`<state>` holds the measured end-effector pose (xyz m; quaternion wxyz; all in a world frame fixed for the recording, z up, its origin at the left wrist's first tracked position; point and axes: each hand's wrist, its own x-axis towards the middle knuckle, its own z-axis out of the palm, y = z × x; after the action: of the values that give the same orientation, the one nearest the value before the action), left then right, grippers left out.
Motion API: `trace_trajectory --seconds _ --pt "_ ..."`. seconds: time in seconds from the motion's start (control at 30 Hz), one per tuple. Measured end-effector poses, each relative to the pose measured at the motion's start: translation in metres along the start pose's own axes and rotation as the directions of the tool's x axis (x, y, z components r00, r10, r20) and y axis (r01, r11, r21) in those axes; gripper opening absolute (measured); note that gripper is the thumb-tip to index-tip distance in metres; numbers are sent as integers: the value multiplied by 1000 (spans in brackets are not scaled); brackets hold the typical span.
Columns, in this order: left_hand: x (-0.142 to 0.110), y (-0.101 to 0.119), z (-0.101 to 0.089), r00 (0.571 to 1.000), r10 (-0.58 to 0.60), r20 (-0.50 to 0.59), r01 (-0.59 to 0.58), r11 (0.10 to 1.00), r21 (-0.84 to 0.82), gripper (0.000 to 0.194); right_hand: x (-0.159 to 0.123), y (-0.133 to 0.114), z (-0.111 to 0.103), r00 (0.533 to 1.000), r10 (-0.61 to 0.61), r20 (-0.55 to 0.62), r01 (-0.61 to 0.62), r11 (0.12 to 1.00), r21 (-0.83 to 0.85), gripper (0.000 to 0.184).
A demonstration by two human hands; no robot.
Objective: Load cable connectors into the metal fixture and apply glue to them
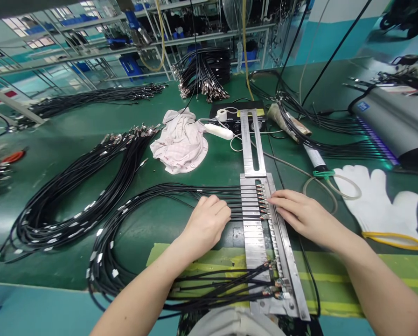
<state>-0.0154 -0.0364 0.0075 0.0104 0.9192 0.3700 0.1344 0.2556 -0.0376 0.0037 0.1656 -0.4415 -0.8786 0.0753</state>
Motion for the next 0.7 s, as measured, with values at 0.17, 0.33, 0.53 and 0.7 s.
trace_trajectory --seconds 0.17,0.33,0.53,0.7 --pt "0 0 6 999 14 32 -15 1000 19 20 -1 1 0 1000 -4 5 4 1000 0 30" --pt "1 0 14 996 38 85 -41 999 32 18 -1 1 1 1000 -10 5 10 1000 -2 30" --pt "1 1 17 996 31 82 -36 997 63 17 -1 0 1 1000 -19 21 19 1000 -6 31" --pt "1 4 17 995 49 85 -58 993 100 18 0 -2 1 999 -29 26 29 1000 10 29"
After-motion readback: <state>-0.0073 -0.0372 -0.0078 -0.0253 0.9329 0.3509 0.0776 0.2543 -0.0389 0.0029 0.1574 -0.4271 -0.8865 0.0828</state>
